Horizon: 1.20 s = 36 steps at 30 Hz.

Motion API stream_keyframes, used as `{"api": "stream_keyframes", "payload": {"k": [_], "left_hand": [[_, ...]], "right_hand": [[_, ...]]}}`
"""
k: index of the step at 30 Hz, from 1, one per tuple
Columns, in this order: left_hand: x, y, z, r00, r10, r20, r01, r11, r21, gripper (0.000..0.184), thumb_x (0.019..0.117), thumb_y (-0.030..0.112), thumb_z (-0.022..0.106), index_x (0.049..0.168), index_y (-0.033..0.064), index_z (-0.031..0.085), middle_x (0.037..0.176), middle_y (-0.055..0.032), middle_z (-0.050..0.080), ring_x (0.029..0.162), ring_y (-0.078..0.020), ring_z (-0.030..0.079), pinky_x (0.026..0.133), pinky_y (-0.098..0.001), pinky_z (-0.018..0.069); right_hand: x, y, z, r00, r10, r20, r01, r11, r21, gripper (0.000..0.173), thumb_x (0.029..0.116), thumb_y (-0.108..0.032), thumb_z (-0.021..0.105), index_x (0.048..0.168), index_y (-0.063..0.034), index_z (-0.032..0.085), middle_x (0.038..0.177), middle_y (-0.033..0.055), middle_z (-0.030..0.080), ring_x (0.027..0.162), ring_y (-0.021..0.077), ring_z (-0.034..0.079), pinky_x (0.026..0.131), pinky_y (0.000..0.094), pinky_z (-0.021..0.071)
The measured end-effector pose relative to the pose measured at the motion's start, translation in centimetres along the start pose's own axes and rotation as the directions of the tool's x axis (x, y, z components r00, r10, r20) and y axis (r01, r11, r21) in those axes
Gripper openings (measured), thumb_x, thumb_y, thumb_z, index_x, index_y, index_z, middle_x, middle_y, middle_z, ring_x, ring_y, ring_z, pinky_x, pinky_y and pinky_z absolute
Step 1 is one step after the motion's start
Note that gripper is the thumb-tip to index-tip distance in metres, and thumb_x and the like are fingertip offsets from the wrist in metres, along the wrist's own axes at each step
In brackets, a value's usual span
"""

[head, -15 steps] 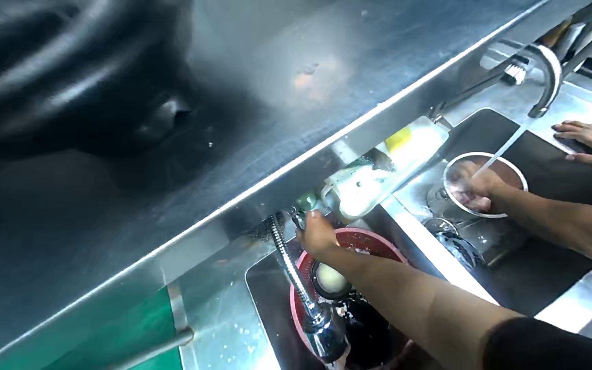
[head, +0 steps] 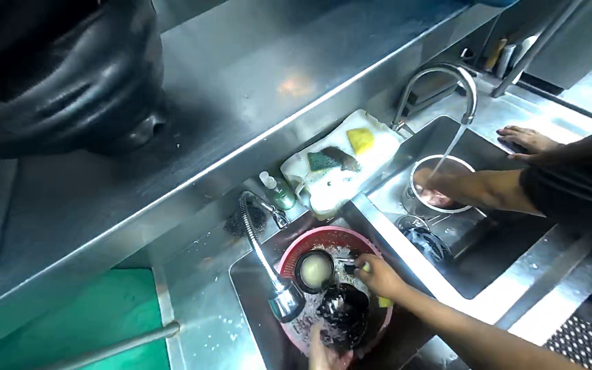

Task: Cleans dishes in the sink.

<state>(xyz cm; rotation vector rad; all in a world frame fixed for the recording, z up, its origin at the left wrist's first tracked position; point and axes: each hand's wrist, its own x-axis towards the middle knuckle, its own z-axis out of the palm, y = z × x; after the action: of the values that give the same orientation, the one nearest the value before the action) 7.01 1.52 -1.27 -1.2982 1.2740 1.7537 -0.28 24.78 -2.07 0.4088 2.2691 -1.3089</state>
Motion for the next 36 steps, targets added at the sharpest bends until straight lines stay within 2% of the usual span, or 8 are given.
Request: {"api": "stream_keyframes", "payload": {"k": [6,11,14,18,24,27,33,36], "left_hand": [[-3.3,2.5,1.9,0.971,0.237,-0.033,-0.238,0.971,-0.020,0.052,0.1071,0.043,0.041,0.147,0.0102,0.041,0.130,-0.0243,0.057,0.100,-0.0366,0.062,0.075,-0.0546,0.0540],[0.8,-1.8,-0.9,0.972,0.152,-0.179,-0.102,0.960,0.261,0.064,0.1024,0.046,0.054,0.153,0.0085,0.039,0.145,-0.0283,0.048,0.120,-0.0445,0.054,0.090,-0.0633,0.0487],[-0.3,-1.6,-1.5,0.973,0.156,-0.167,-0.104,0.953,0.284,0.064,0.1028,0.051,0.051,0.150,0.0091,0.042,0.140,-0.0282,0.052,0.112,-0.0416,0.059,0.086,-0.0591,0.0513],[-3.0,-0.1,-2.7,0.951,0.308,0.015,-0.308,0.947,0.088,0.044,0.1033,0.029,0.045,0.139,0.0044,0.046,0.116,-0.0242,0.063,0.090,-0.0347,0.066,0.071,-0.0535,0.0572],[0.6,-2.5,-7.9,0.929,0.359,0.086,-0.322,0.902,-0.288,0.014,0.0874,0.016,0.049,0.090,0.0120,0.062,0.082,-0.0073,0.074,0.074,-0.0208,0.073,0.064,-0.0450,0.0610],[1.6,-4.1,-6.9,0.926,0.372,0.065,-0.323,0.870,-0.373,0.028,0.1007,0.030,0.043,0.109,0.0105,0.061,0.095,-0.0105,0.073,0.086,-0.0241,0.073,0.071,-0.0498,0.0611],[2.9,-4.8,-0.3,0.965,0.259,0.046,-0.180,0.777,-0.604,0.049,0.1091,0.045,0.036,0.147,0.0154,0.043,0.142,-0.0166,0.055,0.127,-0.0354,0.057,0.095,-0.0609,0.0535],[3.2,-4.6,1.5,0.946,0.205,0.250,0.046,0.680,-0.732,0.052,0.1071,0.053,0.037,0.138,0.0129,0.050,0.130,-0.0199,0.064,0.113,-0.0378,0.067,0.086,-0.0536,0.0611]], "right_hand": [[-6.0,3.9,-3.5,0.996,-0.020,-0.082,0.024,0.999,0.045,0.035,0.0983,-0.027,0.060,0.126,-0.0057,0.065,0.127,0.0174,0.064,0.119,0.0280,0.062,0.104,0.0466,0.0502],[-8.3,4.8,-4.9,0.993,-0.049,-0.108,0.055,0.997,0.056,0.034,0.0979,-0.028,0.060,0.124,-0.0079,0.067,0.125,0.0146,0.065,0.117,0.0254,0.063,0.103,0.0455,0.0506],[-9.4,4.9,-5.4,0.991,-0.057,-0.120,0.067,0.995,0.076,0.034,0.0979,-0.028,0.059,0.124,-0.0085,0.066,0.125,0.0141,0.065,0.117,0.0246,0.063,0.102,0.0440,0.0507],[-10.3,5.0,-5.2,0.996,-0.042,-0.080,0.050,0.994,0.097,0.035,0.0985,-0.029,0.060,0.126,-0.0083,0.065,0.128,0.0150,0.064,0.118,0.0252,0.062,0.102,0.0450,0.0507],[-10.8,4.6,-5.2,0.997,-0.045,-0.060,0.053,0.988,0.143,0.036,0.0981,-0.030,0.061,0.127,-0.0095,0.064,0.123,0.0139,0.065,0.107,0.0232,0.066,0.095,0.0443,0.0538],[-11.3,4.2,-5.0,0.994,0.106,-0.033,-0.083,0.910,0.407,0.038,0.1013,-0.030,0.059,0.134,-0.0101,0.056,0.106,0.0120,0.066,0.080,0.0209,0.068,0.072,0.0410,0.0589],[-11.6,2.9,-4.9,0.940,0.263,0.216,-0.298,0.332,0.895,0.037,0.1092,-0.032,0.039,0.140,-0.0128,0.043,0.107,0.0158,0.067,0.089,0.0312,0.070,0.075,0.0516,0.0601],[-12.2,2.1,-4.7,0.974,0.178,0.143,-0.215,0.503,0.837,0.041,0.1060,-0.019,0.044,0.146,-0.0131,0.037,0.113,0.0164,0.066,0.090,0.0313,0.071,0.074,0.0504,0.0613]]}}
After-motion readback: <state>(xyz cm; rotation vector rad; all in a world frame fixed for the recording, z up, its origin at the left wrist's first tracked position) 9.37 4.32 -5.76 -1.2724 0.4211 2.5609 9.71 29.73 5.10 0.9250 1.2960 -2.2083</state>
